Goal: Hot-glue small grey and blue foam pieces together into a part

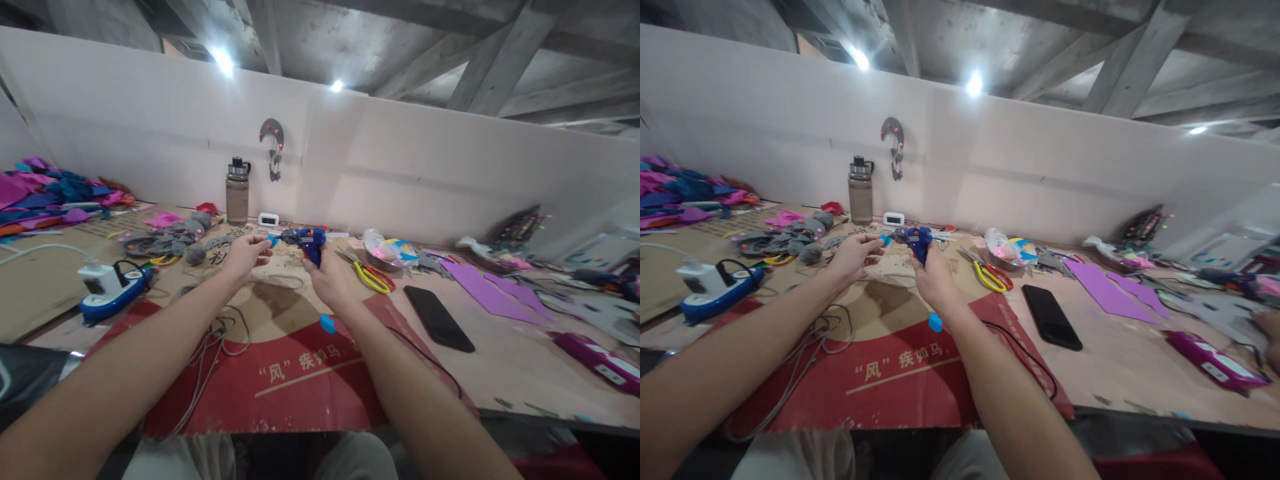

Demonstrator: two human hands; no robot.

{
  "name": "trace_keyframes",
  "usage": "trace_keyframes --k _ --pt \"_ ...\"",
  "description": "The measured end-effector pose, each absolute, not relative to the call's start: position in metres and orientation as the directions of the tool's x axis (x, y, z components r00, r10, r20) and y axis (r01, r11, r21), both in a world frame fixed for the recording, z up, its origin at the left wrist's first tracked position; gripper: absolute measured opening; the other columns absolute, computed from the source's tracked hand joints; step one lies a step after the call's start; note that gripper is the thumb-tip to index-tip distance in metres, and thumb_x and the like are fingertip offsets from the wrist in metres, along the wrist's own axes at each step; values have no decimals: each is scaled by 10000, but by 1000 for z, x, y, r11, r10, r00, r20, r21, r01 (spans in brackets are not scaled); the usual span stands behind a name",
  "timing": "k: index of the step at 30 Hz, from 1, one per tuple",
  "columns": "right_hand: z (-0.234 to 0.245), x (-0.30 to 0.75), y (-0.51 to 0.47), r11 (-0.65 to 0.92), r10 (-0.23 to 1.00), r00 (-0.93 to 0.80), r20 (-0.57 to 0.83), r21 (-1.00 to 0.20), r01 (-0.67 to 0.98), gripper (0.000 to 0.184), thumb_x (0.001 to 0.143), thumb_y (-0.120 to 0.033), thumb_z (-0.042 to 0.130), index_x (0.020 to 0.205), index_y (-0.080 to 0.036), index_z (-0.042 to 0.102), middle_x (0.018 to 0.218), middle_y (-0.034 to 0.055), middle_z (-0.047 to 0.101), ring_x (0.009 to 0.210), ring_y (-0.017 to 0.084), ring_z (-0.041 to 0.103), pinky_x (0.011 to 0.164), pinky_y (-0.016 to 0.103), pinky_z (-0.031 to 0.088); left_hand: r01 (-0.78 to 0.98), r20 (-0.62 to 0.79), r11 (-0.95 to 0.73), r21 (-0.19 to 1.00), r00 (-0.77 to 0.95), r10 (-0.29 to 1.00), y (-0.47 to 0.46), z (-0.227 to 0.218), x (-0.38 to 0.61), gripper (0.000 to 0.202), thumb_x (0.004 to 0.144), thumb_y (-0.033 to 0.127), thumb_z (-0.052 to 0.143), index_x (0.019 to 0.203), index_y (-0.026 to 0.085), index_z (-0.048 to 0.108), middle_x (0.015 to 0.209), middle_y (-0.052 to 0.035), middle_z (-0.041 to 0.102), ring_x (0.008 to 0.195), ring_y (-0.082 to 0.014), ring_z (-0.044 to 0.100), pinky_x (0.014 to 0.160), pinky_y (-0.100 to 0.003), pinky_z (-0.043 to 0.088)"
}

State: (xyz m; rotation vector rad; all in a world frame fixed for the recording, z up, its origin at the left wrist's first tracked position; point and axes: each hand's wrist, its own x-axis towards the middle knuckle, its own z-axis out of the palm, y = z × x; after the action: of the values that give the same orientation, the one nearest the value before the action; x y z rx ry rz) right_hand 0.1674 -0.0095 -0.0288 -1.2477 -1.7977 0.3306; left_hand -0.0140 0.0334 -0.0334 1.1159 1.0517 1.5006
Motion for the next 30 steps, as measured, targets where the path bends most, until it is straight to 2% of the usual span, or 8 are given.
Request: trace_keyframes --k 13,19,26,28,30 --pt "-28 167 -10 496 829 -116 547 -624 604 373 787 -269 477 1152 -205 438 1032 89 589 907 231 556 815 374 431 -186 150 -174 967 -135 979 32 -32 -13 203 601 236 716 722 141 584 639 -13 582 540 -93 550 456 -191 409" --pt "-29 167 -10 454 853 -84 515 -653 606 362 783 -257 472 1141 -207 442 988 86 603 852 234 568 769 374 446 -199 145 -169 965 -132 981 30 -30 -12 212 588 227 728 726 139 593 631 -11 585 527 -89 546 456 -192 403" --pt "-30 169 -6 458 844 -35 535 -685 567 287 764 -275 491 1037 -187 475 933 78 602 821 206 571 780 362 455 -219 129 -156 963 -134 983 30 -30 -12 225 581 231 736 725 140 590 617 -8 580 527 -88 545 445 -184 412" --pt "-34 171 0 432 859 4 512 -728 532 267 756 -286 499 1001 -183 479 872 63 608 742 183 578 719 343 476 -227 122 -150 962 -134 983 32 -31 -13 232 575 233 741 726 143 589 615 -6 582 526 -87 546 443 -181 415" --pt "-39 174 7 382 893 29 449 -792 477 245 761 -289 482 982 -185 471 767 26 608 585 143 559 589 301 484 -235 114 -143 961 -132 985 33 -31 -13 232 573 232 742 723 144 588 615 -6 584 522 -85 547 435 -176 411"
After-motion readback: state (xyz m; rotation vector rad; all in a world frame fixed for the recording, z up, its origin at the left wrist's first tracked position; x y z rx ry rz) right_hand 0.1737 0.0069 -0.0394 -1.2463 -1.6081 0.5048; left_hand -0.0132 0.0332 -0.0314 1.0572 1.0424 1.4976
